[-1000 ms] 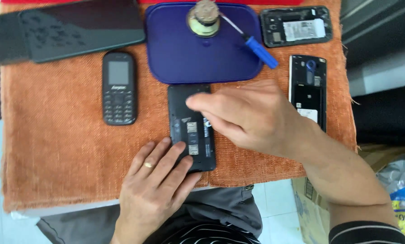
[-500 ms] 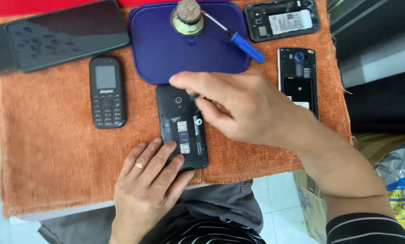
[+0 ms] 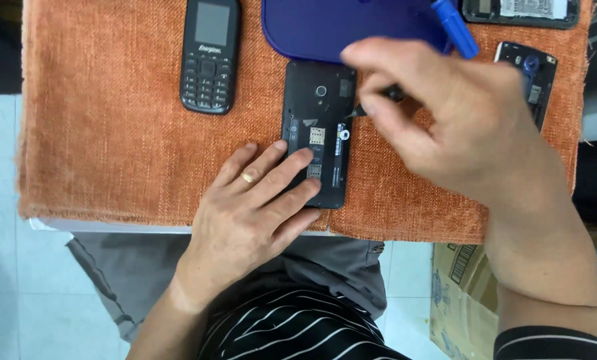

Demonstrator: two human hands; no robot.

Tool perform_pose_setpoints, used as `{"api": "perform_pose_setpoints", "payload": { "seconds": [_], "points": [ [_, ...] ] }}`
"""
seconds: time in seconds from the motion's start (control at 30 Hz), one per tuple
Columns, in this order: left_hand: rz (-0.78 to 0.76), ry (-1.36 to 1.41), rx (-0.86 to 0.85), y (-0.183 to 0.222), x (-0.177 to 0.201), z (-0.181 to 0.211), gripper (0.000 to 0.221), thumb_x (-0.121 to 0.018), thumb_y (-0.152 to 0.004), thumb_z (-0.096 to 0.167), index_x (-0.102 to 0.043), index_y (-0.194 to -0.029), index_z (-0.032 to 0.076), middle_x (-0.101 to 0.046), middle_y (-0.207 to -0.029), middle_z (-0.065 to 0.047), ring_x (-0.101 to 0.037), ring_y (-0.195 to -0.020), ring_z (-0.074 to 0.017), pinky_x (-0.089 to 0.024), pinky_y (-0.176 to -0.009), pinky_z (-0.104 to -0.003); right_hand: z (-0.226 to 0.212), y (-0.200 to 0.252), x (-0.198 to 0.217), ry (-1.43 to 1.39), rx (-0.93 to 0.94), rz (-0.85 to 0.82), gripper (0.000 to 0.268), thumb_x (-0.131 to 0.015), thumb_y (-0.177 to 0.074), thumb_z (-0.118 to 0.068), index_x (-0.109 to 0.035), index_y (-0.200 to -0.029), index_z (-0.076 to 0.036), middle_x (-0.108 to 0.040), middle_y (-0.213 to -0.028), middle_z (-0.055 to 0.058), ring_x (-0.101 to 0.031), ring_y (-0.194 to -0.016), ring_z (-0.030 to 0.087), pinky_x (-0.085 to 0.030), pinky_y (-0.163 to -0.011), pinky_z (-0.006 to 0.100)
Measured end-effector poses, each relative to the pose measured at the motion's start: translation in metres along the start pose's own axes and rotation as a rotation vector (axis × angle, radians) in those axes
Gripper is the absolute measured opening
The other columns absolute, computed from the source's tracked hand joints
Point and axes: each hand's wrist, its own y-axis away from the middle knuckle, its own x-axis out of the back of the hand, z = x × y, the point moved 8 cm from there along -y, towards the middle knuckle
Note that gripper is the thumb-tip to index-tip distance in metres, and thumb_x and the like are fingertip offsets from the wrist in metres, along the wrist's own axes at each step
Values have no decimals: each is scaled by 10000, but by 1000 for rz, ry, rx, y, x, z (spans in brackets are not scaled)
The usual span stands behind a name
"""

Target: Disassembling a smartphone by removing screws and prying apart the internal components using a screwdriver and fingers.

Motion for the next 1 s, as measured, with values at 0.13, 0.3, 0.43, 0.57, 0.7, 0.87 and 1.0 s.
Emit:
{"api": "perform_pose_setpoints", "payload": {
  "seconds": [0.13,0.3,0.43,0.57,0.7,0.87,1.0],
  "points": [
    [-4,39,1,1,-2,-2,291,-894,-932,339,-805,-1132,147,-681,-1349,-34,-633,-1294,-314,-483,-1116,-536,10,4,2,51,-90,49,323,-755,-1143,142,-636,-1436,76,-785,-1137,143,-648,-754,203,-577,-688,311],
    [8,43,4,2,-2,-3,287,-922,-917,336,-823,-1108,145,-695,-1335,-31,-635,-1288,-312,-484,-1117,-534,-1,3,-1,30,34,-15,379,-717,-1074,193,-598,-1425,112,-762,-1207,222,-763,-1091,310,-644,-900,369],
    [22,33,8,3,-3,-3,277,-936,-919,333,-835,-1109,158,-674,-1365,-18,-633,-1301,-297,-483,-1132,-523,15,14,-1,182,-10,74,309,-901,-1211,32,-691,-1437,44,-809,-1150,136,-723,-895,249,-568,-752,366],
    [17,32,18,1,-3,-4,241,-889,-946,343,-835,-1102,166,-669,-1368,-13,-634,-1294,-291,-480,-1125,-509,2,3,-5,-22,187,61,338,-620,-1049,256,-576,-1373,172,-764,-1143,337,-828,-1026,412,-704,-775,333],
    [24,34,18,1,-2,-4,238,-890,-938,335,-830,-1090,162,-699,-1323,-18,-649,-1273,-298,-493,-1108,-519,8,8,-6,134,114,82,223,-826,-1137,71,-727,-1336,55,-827,-1061,142,-767,-834,195,-575,-624,306],
    [18,23,6,1,-2,-2,242,-859,-964,355,-820,-1090,152,-701,-1316,-28,-642,-1270,-311,-479,-1114,-522,1,-2,-3,-82,27,-10,369,-688,-1045,222,-577,-1392,163,-756,-1193,288,-779,-1113,366,-657,-965,402],
    [38,36,-13,2,-1,0,228,-846,-975,326,-800,-1079,128,-693,-1304,-59,-639,-1256,-338,-492,-1093,-551,5,9,-6,86,44,20,248,-758,-1091,76,-707,-1331,33,-794,-1114,130,-773,-960,250,-596,-753,357]
  ]
}}
